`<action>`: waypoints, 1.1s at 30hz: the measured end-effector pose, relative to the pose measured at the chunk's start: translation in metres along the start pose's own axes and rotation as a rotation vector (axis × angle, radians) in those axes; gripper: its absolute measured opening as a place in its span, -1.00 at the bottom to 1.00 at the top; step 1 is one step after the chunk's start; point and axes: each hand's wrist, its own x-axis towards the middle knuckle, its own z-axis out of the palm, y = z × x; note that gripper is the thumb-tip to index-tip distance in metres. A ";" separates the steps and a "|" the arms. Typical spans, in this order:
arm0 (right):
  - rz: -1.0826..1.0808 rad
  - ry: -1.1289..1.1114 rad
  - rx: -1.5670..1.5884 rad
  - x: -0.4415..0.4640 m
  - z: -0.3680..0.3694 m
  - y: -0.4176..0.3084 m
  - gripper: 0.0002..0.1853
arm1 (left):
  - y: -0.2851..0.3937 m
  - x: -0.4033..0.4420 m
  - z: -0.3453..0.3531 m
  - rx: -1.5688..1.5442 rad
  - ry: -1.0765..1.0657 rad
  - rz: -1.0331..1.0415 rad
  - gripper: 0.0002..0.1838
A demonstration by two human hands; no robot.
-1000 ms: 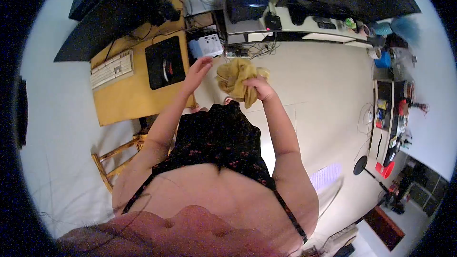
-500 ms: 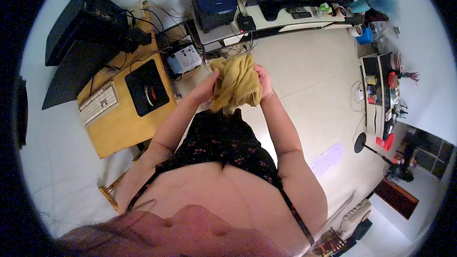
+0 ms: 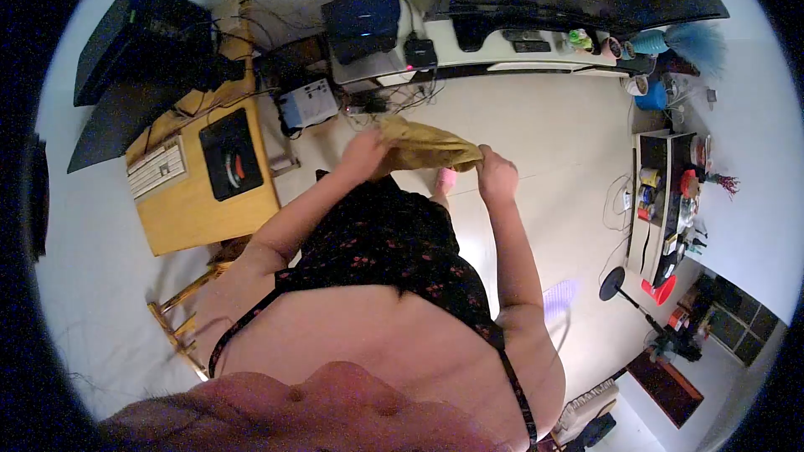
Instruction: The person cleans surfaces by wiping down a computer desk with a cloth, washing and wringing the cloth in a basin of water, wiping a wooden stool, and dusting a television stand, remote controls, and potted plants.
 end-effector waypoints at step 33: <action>-0.916 0.268 0.071 0.171 -0.241 0.142 -0.68 | 0.237 0.164 -0.041 -1.195 0.336 -0.089 -0.67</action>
